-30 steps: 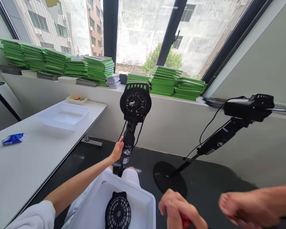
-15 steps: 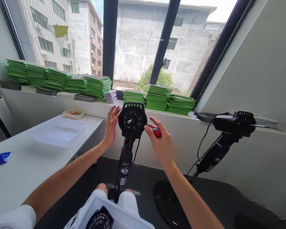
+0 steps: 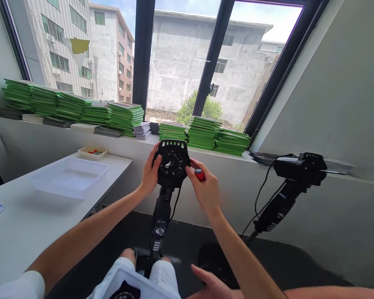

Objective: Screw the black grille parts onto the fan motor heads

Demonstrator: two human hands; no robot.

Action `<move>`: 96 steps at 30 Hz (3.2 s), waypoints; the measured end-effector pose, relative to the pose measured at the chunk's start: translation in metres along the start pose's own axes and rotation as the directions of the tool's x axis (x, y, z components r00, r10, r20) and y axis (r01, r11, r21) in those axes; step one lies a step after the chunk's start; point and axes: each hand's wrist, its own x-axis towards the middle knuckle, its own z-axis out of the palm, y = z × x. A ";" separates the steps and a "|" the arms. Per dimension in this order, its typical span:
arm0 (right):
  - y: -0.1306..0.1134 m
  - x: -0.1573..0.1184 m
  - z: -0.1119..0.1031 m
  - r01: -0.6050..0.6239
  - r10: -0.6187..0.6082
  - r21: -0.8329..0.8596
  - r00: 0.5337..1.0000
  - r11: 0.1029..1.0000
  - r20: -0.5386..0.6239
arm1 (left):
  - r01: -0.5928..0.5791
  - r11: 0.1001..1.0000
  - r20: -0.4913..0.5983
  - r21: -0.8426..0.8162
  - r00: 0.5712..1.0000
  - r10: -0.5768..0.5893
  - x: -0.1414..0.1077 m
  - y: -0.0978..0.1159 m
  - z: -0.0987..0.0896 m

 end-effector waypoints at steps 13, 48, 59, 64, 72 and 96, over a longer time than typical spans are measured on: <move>-0.002 -0.003 0.000 0.003 -0.003 0.034 1.000 0.999 -0.016 | -0.029 0.998 0.017 0.047 0.999 0.028 0.004 -0.001 0.000; 0.088 -0.302 0.154 0.447 0.105 -0.214 0.256 0.869 0.961 | 0.478 0.628 0.614 0.614 0.210 -0.761 -0.267 -0.100 -0.220; 0.119 -0.314 0.169 0.558 0.299 -0.394 0.258 0.730 0.919 | 0.422 0.625 0.637 0.656 0.135 -0.759 -0.262 -0.120 -0.217; 0.123 -0.327 0.199 0.602 0.287 -0.390 0.264 0.697 0.921 | 0.394 0.617 0.631 0.681 0.111 -0.768 -0.263 -0.119 -0.215; 0.108 -0.322 0.177 0.569 0.189 -0.334 0.299 0.751 0.935 | 0.304 0.659 0.660 0.688 0.114 -0.742 -0.259 -0.103 -0.205; -0.055 0.030 -0.033 0.242 -0.013 -0.564 0.925 0.790 0.380 | -0.503 0.780 0.556 0.372 0.794 0.246 0.008 -0.023 -0.043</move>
